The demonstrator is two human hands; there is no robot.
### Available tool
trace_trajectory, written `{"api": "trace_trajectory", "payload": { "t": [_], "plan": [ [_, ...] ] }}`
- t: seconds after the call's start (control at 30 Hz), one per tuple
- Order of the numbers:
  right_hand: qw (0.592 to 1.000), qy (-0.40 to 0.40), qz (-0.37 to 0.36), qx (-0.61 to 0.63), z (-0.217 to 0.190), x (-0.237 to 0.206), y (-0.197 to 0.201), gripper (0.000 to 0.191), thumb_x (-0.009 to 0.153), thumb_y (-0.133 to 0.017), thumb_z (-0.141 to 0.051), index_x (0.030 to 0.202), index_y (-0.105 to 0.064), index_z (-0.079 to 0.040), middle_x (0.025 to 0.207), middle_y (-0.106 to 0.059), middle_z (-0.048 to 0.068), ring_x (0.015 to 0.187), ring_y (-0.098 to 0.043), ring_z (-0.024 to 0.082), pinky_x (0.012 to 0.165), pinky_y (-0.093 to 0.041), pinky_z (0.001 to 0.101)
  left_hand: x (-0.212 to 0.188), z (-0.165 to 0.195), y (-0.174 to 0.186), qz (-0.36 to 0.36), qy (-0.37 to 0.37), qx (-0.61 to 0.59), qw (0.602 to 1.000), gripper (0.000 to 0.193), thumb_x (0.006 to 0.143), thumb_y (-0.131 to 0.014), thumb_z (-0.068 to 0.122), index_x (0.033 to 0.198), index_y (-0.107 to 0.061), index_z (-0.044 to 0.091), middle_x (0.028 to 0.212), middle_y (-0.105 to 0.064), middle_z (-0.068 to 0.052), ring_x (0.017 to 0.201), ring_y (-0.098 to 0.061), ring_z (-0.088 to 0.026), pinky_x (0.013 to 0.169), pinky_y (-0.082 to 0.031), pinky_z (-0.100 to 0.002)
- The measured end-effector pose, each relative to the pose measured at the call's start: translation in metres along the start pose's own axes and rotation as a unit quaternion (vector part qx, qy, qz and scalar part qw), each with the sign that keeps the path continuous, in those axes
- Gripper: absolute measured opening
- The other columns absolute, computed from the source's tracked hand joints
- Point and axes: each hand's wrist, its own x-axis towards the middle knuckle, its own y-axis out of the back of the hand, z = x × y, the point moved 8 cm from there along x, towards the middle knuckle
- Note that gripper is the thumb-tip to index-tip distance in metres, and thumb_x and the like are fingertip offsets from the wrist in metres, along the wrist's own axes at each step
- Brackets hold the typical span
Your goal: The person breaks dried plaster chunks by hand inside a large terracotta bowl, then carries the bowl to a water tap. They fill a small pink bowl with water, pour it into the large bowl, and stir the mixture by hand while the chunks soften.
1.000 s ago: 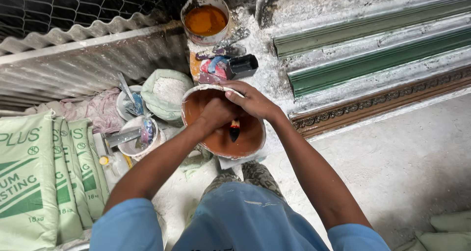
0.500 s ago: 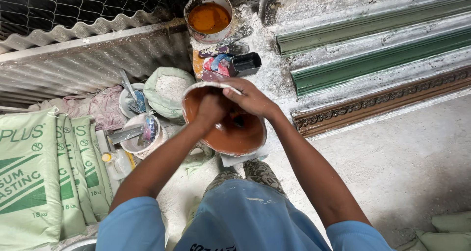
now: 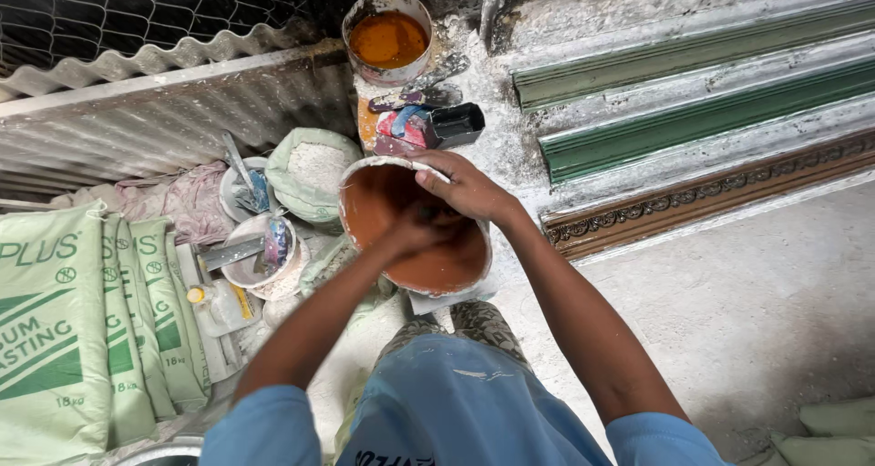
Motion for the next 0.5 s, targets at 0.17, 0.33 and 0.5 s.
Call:
{"api": "trace_trajectory", "payload": {
  "t": [0.17, 0.33, 0.5],
  "plan": [
    [0.999, -0.027, -0.005, 0.022, 0.002, 0.0, 0.003, 0.055, 0.103, -0.054, -0.047, 0.144, -0.057, -0.01, 0.149, -0.058, 0.013, 0.141, -0.051, 0.026, 0.118, -0.038, 0.04, 0.027, 0.006, 0.041, -0.011, 0.045, 0.439, 0.897, 0.037, 0.091, -0.066, 0.042, 0.117, -0.072, 0.017, 0.114, -0.075, -0.012, 0.102, -0.071, -0.033, 0.085, -0.057, -0.046],
    [0.998, -0.003, -0.032, 0.05, -0.005, -0.003, 0.002, 0.054, 0.102, -0.054, -0.044, 0.144, -0.057, -0.01, 0.152, -0.053, 0.011, 0.141, -0.048, 0.026, 0.118, -0.036, 0.0404, 0.003, 0.017, -0.012, -0.124, -0.147, 0.549, 0.814, 0.03, 0.095, -0.059, 0.026, 0.123, -0.068, 0.019, 0.114, -0.073, -0.012, 0.1, -0.071, -0.032, 0.081, -0.056, -0.046],
    [0.998, 0.046, -0.006, -0.046, -0.011, 0.002, 0.001, 0.049, 0.104, -0.054, -0.042, 0.14, -0.061, -0.01, 0.146, -0.061, 0.012, 0.14, -0.052, 0.03, 0.119, -0.036, 0.0412, -0.015, 0.04, -0.023, -0.091, -0.369, 0.62, 0.686, 0.033, 0.085, -0.061, 0.019, 0.117, -0.069, 0.025, 0.118, -0.073, -0.008, 0.112, -0.069, -0.028, 0.095, -0.052, -0.042]
  ]
}}
